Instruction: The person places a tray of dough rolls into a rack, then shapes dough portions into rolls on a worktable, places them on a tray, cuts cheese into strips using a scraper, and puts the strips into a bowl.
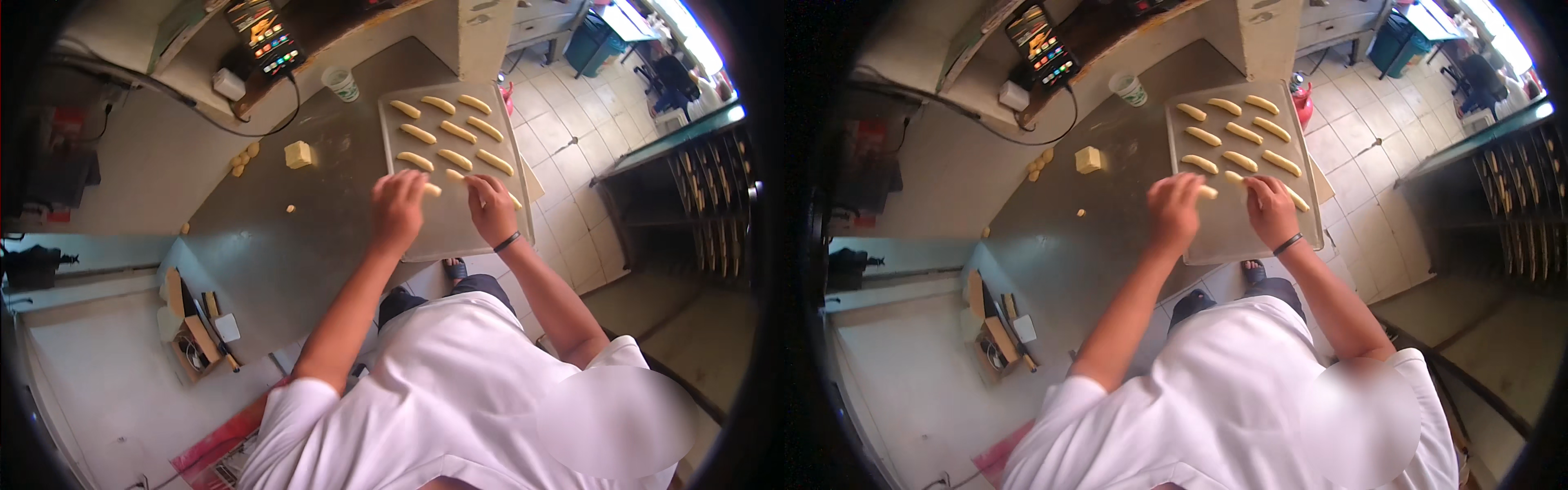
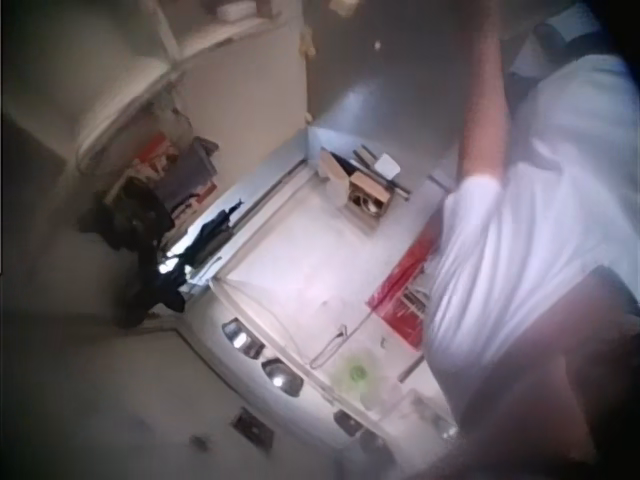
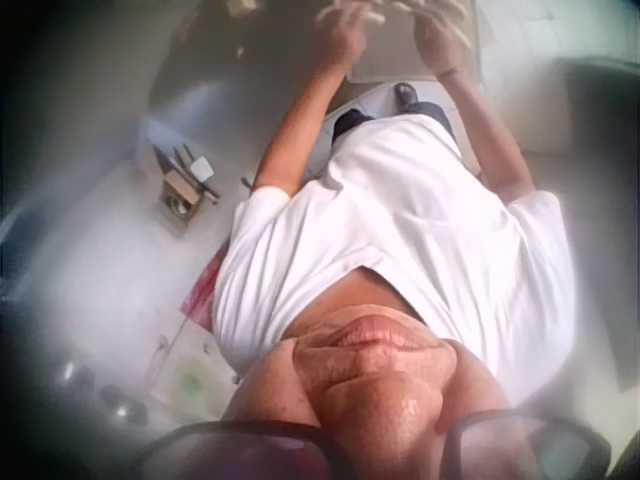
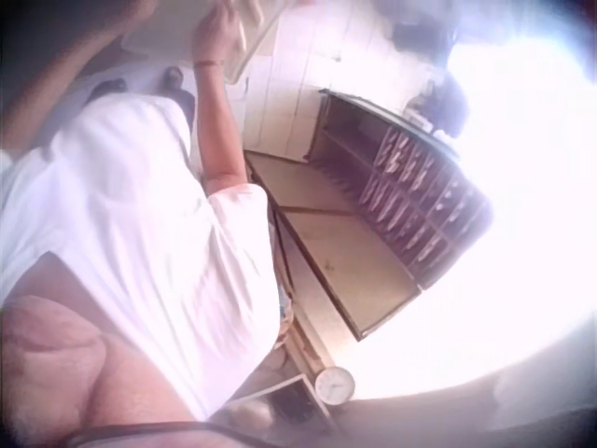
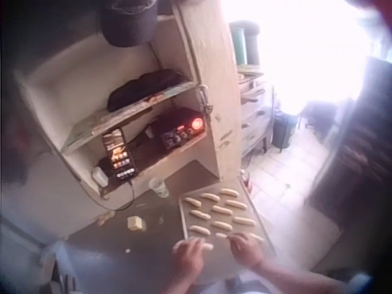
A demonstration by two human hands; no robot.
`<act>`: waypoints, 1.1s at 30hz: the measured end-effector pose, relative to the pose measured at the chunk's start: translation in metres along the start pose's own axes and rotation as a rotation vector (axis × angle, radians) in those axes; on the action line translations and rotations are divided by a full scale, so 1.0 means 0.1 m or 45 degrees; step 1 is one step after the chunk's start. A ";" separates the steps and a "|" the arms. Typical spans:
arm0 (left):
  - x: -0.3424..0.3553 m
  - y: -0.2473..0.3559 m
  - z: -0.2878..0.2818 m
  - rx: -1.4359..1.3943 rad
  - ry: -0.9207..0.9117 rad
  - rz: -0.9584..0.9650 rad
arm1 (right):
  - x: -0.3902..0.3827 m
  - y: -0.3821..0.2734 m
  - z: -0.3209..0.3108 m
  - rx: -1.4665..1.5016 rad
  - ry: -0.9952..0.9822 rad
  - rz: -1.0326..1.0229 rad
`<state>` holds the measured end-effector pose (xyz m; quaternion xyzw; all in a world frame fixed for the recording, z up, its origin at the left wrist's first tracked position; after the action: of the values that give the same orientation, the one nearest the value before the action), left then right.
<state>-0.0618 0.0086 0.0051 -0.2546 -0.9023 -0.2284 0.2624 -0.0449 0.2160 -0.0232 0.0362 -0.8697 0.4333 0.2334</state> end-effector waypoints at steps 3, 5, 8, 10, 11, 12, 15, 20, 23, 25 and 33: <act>-0.32 -0.32 0.74 0.213 -0.291 -0.021 | -0.19 0.30 0.16 -0.440 -0.257 -0.202; -0.35 -0.33 0.73 0.145 -0.219 -0.170 | -0.27 0.07 -0.07 -0.338 -0.145 -0.203; -0.53 -0.18 0.29 -0.092 -0.271 -0.335 | -0.60 0.11 -0.28 -0.112 -0.341 0.100; -0.93 -0.15 0.03 -0.110 -0.201 -0.477 | -0.74 0.11 -0.21 -0.071 -0.470 0.117; -1.17 -0.19 -0.11 -0.070 -0.168 -0.524 | -0.79 0.09 -0.09 0.018 -0.609 0.176; -1.48 -0.23 -0.23 -0.145 -0.172 -0.602 | -0.80 0.04 0.03 0.094 -0.754 0.243; -2.18 -0.10 -0.62 -0.224 -0.105 -0.852 | -0.62 -0.32 0.54 0.190 -1.001 0.114; -2.83 -0.12 -1.33 -0.074 0.177 -1.072 | 0.04 -0.43 1.67 -0.051 -1.041 -0.348; -3.36 -0.58 -1.83 -0.026 0.311 -1.222 | 0.64 -0.44 2.44 -0.074 -0.925 -0.524; -3.77 -1.02 -2.29 0.290 0.456 -1.455 | 1.00 -0.69 2.90 -0.167 -0.938 -0.510; -4.90 -2.86 -3.55 0.808 0.053 -1.456 | 1.84 -0.90 4.10 -0.390 -0.964 -0.510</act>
<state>0.2588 -0.5704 -0.0944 0.3598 -0.9137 -0.0595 0.1795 -0.3386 -0.1305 -0.0880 0.3249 -0.9237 0.2022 -0.0192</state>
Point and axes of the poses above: each hand's wrist, its own x-axis towards the middle knuckle, its own z-axis out of the palm, y = z × x, the point moved 3 cm from there along x, towards the middle knuckle, and after that the axes turned 5 degrees about y, right-handed, at the moved point
